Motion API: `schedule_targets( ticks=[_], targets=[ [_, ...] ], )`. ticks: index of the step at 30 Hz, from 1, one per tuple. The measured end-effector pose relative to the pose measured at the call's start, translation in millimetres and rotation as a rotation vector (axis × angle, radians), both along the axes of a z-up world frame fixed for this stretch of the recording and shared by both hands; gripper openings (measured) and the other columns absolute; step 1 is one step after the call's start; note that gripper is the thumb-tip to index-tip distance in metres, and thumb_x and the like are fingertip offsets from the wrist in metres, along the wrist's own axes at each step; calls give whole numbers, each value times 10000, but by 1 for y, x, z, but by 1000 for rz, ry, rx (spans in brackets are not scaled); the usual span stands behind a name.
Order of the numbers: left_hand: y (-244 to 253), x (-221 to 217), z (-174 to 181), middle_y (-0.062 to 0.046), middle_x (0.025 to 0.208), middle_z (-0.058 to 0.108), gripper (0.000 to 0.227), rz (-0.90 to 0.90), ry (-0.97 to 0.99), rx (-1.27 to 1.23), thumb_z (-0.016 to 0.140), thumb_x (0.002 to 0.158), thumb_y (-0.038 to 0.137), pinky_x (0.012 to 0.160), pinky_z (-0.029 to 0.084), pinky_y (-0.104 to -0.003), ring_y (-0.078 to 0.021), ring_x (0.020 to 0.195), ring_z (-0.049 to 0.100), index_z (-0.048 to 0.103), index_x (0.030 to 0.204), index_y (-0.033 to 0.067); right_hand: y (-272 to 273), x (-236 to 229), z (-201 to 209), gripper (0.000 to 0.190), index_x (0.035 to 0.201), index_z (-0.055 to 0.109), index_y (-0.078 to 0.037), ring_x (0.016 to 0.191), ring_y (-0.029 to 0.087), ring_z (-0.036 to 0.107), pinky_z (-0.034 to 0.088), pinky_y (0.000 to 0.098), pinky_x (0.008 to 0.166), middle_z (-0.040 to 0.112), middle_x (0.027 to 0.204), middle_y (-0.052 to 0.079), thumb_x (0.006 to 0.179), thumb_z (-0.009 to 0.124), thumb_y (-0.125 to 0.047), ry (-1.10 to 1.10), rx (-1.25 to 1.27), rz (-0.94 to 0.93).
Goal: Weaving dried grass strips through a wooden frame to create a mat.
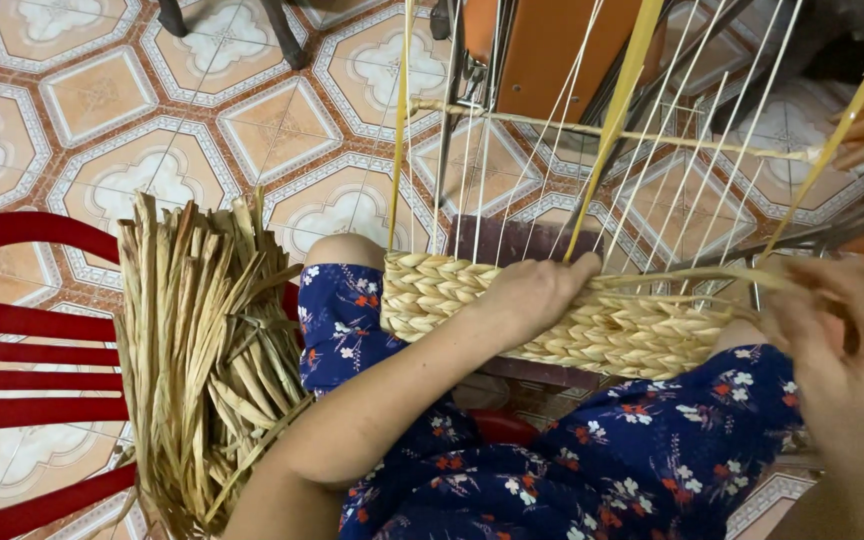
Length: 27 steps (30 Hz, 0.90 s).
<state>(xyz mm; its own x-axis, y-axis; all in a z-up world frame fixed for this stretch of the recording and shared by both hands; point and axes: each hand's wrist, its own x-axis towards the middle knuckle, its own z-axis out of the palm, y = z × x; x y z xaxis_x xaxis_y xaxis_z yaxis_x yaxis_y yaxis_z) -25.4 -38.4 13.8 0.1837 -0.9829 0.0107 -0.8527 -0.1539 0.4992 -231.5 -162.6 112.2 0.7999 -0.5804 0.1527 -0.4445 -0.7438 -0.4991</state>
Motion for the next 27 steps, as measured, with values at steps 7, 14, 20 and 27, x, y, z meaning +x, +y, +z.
schedule_targets(
  ticks=[7,14,20,27],
  targets=[
    [13,-3,-42,-69,635,591,160,75,132,-221,547,1047,142,371,465,-334,-210,469,570,412,1098,72,20,32,-72,193,1134,721,-96,750,222,710,605,366,719,761,922,117,1002,609,-182,18,-133,216],
    [20,7,-33,-81,664,611,261,34,31,-290,556,929,130,443,438,-372,-230,519,561,414,1143,82,-12,91,-89,280,1168,726,-59,793,183,707,579,363,647,750,905,129,914,703,-176,-194,239,147],
    [-2,13,-10,-72,648,570,232,87,498,-2,380,1092,284,403,517,-268,-164,471,560,502,1074,89,-48,44,-122,152,974,708,-35,714,188,709,600,301,677,699,835,130,1091,630,-90,-1029,1201,285],
    [-21,-13,0,-111,646,625,278,182,-44,15,628,928,212,386,497,-319,-205,508,581,546,1115,22,-59,-6,-149,134,1101,740,21,866,230,731,593,312,745,764,1019,198,1086,651,-78,-861,1569,518]
  ],
)
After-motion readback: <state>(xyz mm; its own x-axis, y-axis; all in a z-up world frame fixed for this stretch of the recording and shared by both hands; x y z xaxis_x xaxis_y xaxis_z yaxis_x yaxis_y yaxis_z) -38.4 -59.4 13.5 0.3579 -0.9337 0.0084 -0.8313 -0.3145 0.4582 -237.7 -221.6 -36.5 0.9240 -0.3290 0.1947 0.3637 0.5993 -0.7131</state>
